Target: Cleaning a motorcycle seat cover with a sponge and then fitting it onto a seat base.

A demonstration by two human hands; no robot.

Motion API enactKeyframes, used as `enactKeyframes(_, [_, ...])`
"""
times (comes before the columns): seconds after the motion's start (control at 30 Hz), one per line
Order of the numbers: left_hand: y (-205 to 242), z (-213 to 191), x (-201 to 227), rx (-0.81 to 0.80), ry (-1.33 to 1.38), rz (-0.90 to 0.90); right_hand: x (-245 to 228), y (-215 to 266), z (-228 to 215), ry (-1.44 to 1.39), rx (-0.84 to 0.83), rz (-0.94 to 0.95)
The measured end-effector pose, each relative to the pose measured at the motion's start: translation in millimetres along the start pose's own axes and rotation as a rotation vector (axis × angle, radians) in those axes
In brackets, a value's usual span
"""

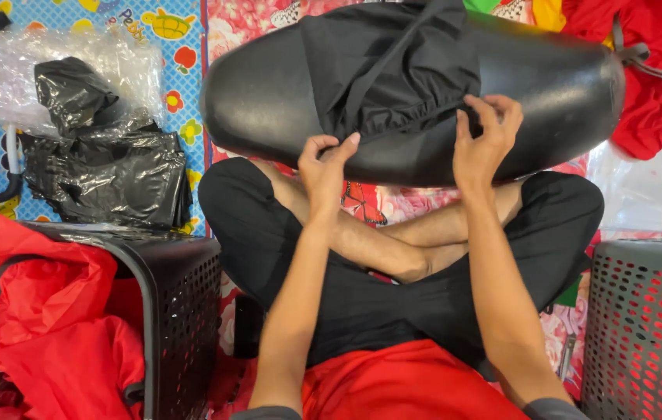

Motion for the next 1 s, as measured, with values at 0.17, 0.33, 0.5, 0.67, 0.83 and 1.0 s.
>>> enactKeyframes(0.17, [21.3,37.0,-50.9,0.151,0.324,-0.100,-37.3,44.0,6.0,-0.779,-0.034,1.185])
enactKeyframes(0.33, [59.4,70.8,-58.4,0.083,0.523,-0.168,-25.0,45.2,21.5,-1.196,-0.117,1.440])
enactKeyframes(0.5, [79.0,94.8,-71.2,0.053,0.561,-0.238,-37.3,-18.5,11.1,-1.274,-0.025,1.472])
enactKeyframes(0.67, [88.4,96.8,-85.5,-0.084,0.593,-0.338,-18.7,-21.1,17.9,-0.616,-0.279,1.412])
enactKeyframes(0.83, [66.5,55.1,-44.5,-0.420,-0.098,-0.102,0.4,-43.0,20.0,-0.587,-0.388,1.206])
enactKeyframes(1.0, [-45.9,39.5,77.9,-0.189,-0.305,0.541,44.0,-33.2,33.6,-0.732,-0.363,0.952])
Point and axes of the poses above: each hand's wrist, its own y-axis away from the middle knuckle, its own z-axis out of the palm, x = y × z, the point moved 2 cm from there along -y, towards the middle knuckle, and after that the axes turned 2 degrees about -z, right-handed, at the moved point
